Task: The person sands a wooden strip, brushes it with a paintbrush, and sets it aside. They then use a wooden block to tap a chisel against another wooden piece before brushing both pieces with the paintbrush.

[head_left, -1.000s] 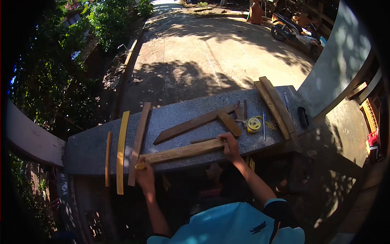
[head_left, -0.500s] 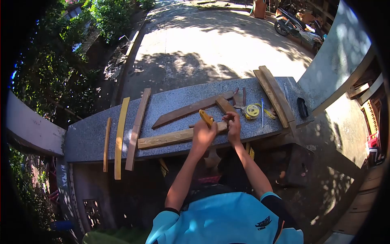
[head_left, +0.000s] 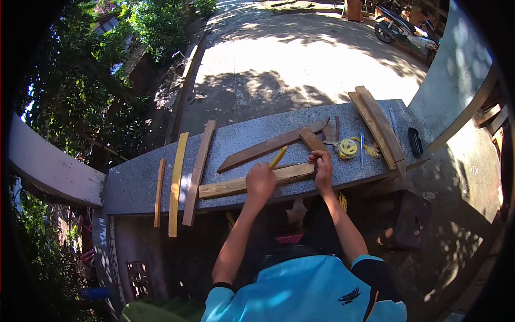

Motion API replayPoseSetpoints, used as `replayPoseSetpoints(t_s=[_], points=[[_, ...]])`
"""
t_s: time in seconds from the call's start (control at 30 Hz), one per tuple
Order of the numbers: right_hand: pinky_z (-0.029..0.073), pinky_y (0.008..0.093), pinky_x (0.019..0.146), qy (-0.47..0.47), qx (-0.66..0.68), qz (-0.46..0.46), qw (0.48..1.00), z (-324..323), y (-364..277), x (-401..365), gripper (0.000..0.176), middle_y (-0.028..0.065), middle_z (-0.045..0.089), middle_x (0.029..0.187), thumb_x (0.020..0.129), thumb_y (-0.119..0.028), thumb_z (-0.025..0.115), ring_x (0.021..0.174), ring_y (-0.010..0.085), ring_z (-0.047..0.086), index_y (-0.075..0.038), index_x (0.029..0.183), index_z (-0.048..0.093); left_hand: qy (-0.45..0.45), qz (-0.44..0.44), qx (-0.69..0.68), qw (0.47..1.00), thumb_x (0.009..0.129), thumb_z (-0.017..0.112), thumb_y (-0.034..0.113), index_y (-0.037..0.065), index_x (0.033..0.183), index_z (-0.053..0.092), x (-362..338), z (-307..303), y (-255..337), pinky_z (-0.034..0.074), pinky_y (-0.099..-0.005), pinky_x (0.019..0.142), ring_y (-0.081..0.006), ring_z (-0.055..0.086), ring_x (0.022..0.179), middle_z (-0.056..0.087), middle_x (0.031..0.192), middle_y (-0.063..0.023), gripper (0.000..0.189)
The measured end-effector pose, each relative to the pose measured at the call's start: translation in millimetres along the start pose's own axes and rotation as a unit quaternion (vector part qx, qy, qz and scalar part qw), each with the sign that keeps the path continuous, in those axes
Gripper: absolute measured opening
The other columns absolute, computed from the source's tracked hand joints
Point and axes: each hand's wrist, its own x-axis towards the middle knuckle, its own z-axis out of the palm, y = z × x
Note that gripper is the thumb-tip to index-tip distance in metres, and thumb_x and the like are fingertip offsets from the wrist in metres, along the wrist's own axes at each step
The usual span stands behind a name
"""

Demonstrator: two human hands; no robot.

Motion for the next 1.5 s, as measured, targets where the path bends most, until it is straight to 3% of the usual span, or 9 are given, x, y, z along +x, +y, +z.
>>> replayPoseSetpoints(t_s=[0.2,0.47,0.57,0.7,0.8,0.9,1.03,1.23,1.5], points=[[0.044,0.0294,0.072,0.023,-0.046,0.001,0.999,-9,-6,-1,0.023,0.0100,0.056,0.082,0.087,-0.011,0.037,0.079,0.0170,0.056,0.003,0.092,0.055,-0.131,0.021,-0.419,0.898,0.078,0.064,0.019,-0.003,0.099,0.063,15,24,68,0.048,-0.0301,0.070,-0.0191,0.064,0.078,0.066,0.083,-0.0164,0.031],[0.047,0.0320,0.067,-0.149,-0.206,-0.027,0.967,3,-28,21,0.017,0.0112,0.059,0.082,0.079,-0.011,0.057,0.073,0.0225,0.059,-0.002,0.092,0.061,-0.041,-0.152,-0.463,0.872,0.083,0.063,0.017,-0.001,0.100,0.063,-3,-10,-97,0.046,-0.0230,0.071,-0.0087,0.058,0.080,0.064,0.088,-0.0044,0.025],[0.048,0.0382,0.071,-0.330,-0.419,-0.161,0.831,13,-11,41,0.022,0.0123,0.061,0.086,0.075,-0.013,0.061,0.079,0.0299,0.060,-0.005,0.096,0.063,-0.040,-0.224,-0.533,0.815,0.085,0.061,0.020,0.000,0.098,0.063,-13,-16,-119,0.047,-0.0240,0.072,-0.0098,0.058,0.082,0.063,0.089,-0.0032,0.024],[0.046,0.0403,0.076,-0.446,-0.510,-0.002,0.736,35,-23,69,0.019,0.0141,0.059,0.088,0.071,-0.012,0.062,0.086,0.0315,0.058,-0.005,0.089,0.063,-0.035,-0.248,-0.617,0.746,0.084,0.063,0.022,0.002,0.096,0.062,-8,-9,-128,0.045,-0.0213,0.064,-0.0069,0.057,0.076,0.061,0.085,-0.0006,0.024],[0.046,0.0425,0.073,-0.400,-0.545,-0.094,0.731,27,-22,73,0.014,0.0153,0.059,0.084,0.072,-0.010,0.061,0.086,0.0320,0.058,-0.004,0.085,0.061,-0.032,-0.221,-0.611,0.759,0.084,0.063,0.022,0.002,0.096,0.062,-7,-4,-129,0.044,-0.0201,0.060,-0.0053,0.056,0.073,0.061,0.084,0.0002,0.023],[0.046,0.0429,0.072,-0.267,-0.419,-0.047,0.866,7,-71,68,0.014,0.0168,0.060,0.084,0.073,-0.010,0.060,0.085,0.0330,0.058,-0.002,0.084,0.060,-0.033,-0.210,-0.612,0.761,0.085,0.063,0.020,0.002,0.095,0.062,-6,-4,-128,0.044,-0.0203,0.060,-0.0055,0.056,0.074,0.061,0.085,-0.0001,0.021],[0.046,0.0418,0.071,-0.201,-0.497,-0.001,0.844,-55,-57,70,0.017,0.0178,0.060,0.084,0.074,-0.012,0.060,0.083,0.0341,0.058,-0.001,0.087,0.059,-0.045,-0.234,-0.637,0.733,0.085,0.062,0.020,0.001,0.097,0.062,-5,-8,-127,0.044,-0.0215,0.063,-0.0061,0.056,0.074,0.061,0.088,-0.0004,0.023],[0.046,0.0429,0.073,-0.143,-0.527,-0.004,0.838,-65,-56,44,0.023,0.0186,0.059,0.094,0.074,-0.014,0.064,0.089,0.0372,0.056,0.001,0.090,0.059,-0.088,-0.173,-0.517,0.834,0.084,0.064,0.022,0.001,0.093,0.063,1,-15,-101,0.045,-0.0220,0.064,-0.0057,0.056,0.074,0.062,0.083,-0.0005,0.023],[0.043,0.0313,0.081,-0.330,-0.230,0.022,0.915,32,-61,7,0.041,0.0095,0.058,0.097,0.087,-0.034,0.057,0.091,0.0191,0.056,0.000,0.110,0.056,-0.330,0.133,-0.446,0.821,0.077,0.067,0.022,0.000,0.095,0.065,9,7,-10,0.046,-0.0264,0.068,-0.0121,0.059,0.078,0.064,0.083,-0.0052,0.029]])
